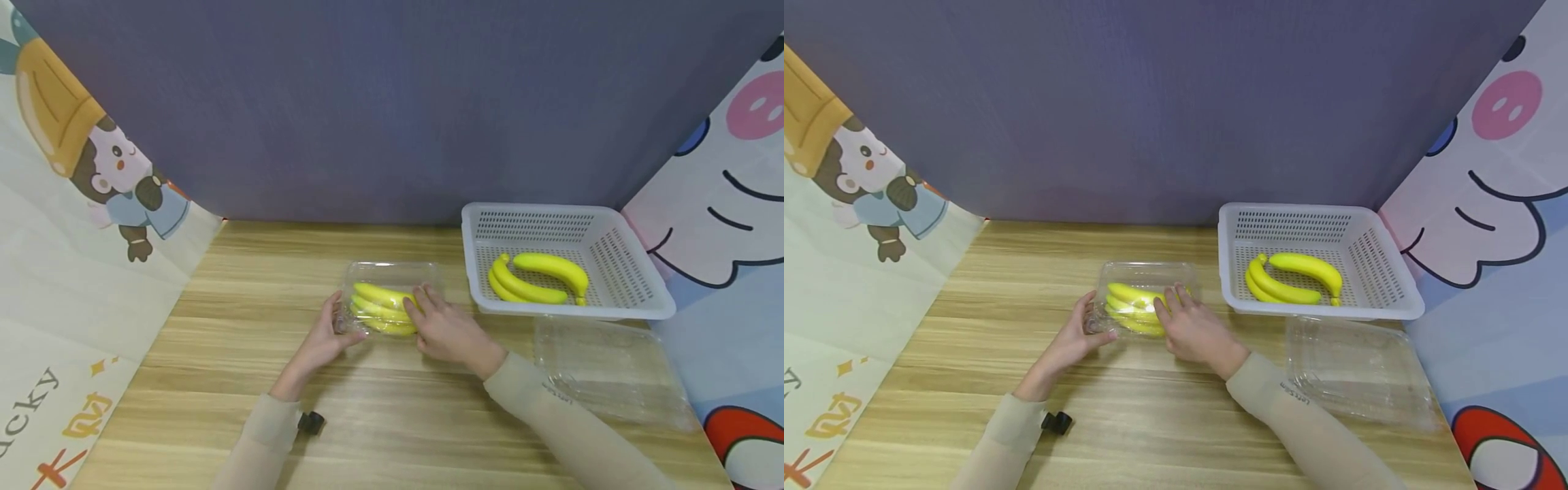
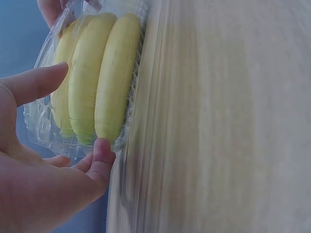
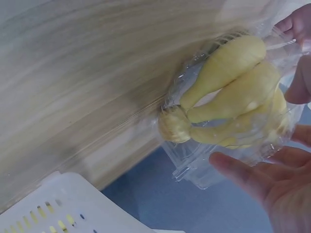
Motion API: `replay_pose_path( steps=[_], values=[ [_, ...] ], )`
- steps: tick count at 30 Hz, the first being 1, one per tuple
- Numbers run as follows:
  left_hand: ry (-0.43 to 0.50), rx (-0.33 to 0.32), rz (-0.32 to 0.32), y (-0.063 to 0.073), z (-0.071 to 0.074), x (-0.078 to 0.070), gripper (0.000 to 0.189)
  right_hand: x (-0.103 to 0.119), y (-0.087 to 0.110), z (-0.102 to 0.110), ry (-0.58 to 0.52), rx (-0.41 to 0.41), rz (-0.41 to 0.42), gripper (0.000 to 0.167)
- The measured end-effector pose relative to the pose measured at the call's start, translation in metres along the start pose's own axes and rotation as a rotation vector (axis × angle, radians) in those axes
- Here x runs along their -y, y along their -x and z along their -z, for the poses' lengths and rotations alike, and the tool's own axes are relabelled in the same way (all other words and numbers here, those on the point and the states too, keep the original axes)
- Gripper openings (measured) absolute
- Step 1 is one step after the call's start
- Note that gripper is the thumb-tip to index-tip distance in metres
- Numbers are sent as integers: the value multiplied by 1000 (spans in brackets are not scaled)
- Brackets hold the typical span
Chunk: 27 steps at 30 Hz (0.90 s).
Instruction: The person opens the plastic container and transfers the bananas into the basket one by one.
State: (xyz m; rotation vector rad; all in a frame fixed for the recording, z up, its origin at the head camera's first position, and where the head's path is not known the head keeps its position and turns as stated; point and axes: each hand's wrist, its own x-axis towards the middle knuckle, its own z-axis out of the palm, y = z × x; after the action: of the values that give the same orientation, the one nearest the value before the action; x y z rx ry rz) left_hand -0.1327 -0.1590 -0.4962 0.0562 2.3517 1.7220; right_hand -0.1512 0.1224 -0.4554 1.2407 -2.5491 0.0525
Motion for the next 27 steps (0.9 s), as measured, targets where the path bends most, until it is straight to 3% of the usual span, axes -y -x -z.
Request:
replay_pose_path(
  steps=[13, 27],
  values=[
    [10, -18, -12, 0, -1, -1, 108, -4, -5, 4, -47, -9, 7, 57],
    [82, -31, 41, 0, -3, -3, 106, -3, -8, 6, -47, 23, -20, 56]
  ],
)
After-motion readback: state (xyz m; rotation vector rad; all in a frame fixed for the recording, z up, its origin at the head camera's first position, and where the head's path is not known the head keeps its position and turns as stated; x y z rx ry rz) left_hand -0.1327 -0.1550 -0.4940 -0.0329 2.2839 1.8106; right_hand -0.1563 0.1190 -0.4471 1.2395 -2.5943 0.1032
